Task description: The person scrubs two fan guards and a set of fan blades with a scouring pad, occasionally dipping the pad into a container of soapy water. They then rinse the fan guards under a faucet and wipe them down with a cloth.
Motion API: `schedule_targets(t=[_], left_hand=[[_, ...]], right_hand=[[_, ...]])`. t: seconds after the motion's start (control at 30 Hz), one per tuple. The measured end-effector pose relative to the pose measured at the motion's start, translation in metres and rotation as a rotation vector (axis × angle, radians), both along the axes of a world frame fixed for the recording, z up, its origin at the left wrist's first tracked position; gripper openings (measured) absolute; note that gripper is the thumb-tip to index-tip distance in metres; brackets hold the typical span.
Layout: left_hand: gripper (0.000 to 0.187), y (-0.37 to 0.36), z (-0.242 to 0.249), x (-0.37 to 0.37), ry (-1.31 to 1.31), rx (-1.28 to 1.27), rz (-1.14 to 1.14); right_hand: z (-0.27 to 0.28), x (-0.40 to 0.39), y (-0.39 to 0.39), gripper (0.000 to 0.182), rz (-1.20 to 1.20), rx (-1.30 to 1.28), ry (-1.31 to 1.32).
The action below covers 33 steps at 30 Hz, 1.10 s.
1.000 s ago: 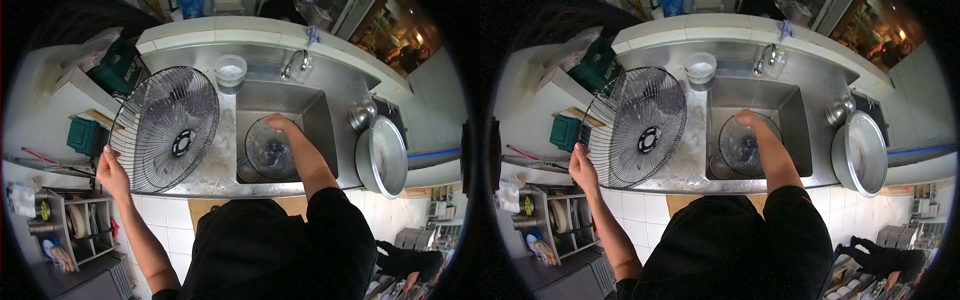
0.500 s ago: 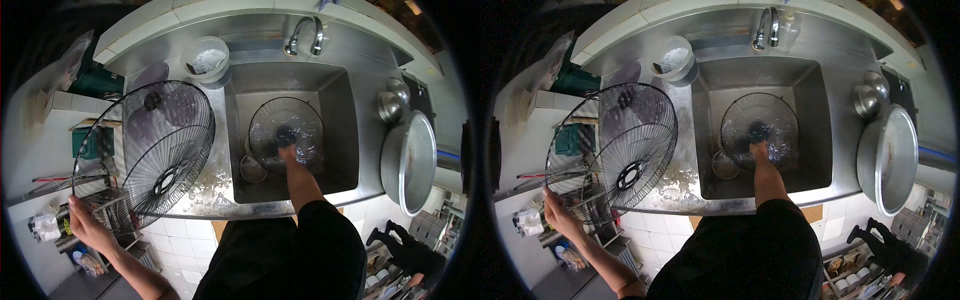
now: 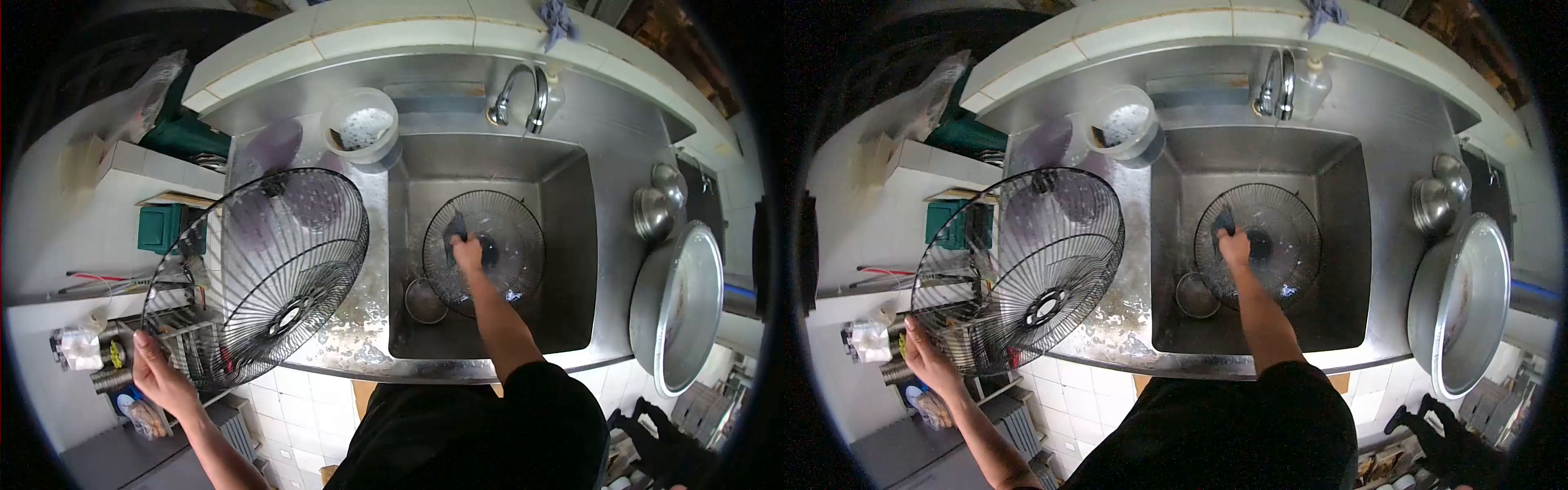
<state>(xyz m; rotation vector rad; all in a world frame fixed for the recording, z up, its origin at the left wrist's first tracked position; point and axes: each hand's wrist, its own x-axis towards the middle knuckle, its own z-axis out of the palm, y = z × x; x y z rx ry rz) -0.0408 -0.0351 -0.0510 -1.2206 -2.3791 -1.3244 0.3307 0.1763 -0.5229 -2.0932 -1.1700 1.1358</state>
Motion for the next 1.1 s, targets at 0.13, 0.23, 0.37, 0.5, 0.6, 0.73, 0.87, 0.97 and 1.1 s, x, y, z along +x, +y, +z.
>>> schedule_targets(t=[0.13,0.23,0.37,0.5,0.6,0.73,0.87,0.97,1.1], left_hand=[[0.05,-0.007,-0.008,0.0,0.044,0.002,0.001],[0.049,-0.015,-0.008,0.003,-0.066,0.034,-0.062],[0.046,-0.012,-0.009,0.016,-0.004,0.091,-0.033],[0.045,-0.011,-0.007,0.017,-0.009,0.115,-0.018],[0.041,-0.008,0.0,0.008,-0.012,0.058,0.005],[0.04,0.005,0.004,-0.008,-0.039,0.024,-0.038],[0.041,0.016,0.013,-0.003,-0.005,-0.042,0.006],[0.043,0.023,0.017,0.002,0.041,-0.083,-0.019],[0.046,0.028,0.017,0.011,0.099,-0.046,-0.052]], right_hand=[[0.185,-0.011,0.058,0.054,0.299,0.623,0.154],[0.309,-0.049,0.101,0.049,0.523,0.726,-0.048],[0.357,-0.143,0.178,0.038,0.948,0.674,-0.622],[0.269,-0.197,0.218,0.034,1.196,0.366,-0.87],[0.331,-0.187,0.195,0.038,1.129,0.42,-0.816],[0.426,-0.143,0.143,0.038,0.932,0.49,-0.535],[0.416,-0.122,0.092,0.041,0.878,0.864,0.283],[0.427,-0.145,0.033,0.05,0.879,1.268,0.294],[0.47,-0.187,-0.041,0.053,0.929,1.498,-0.065]])
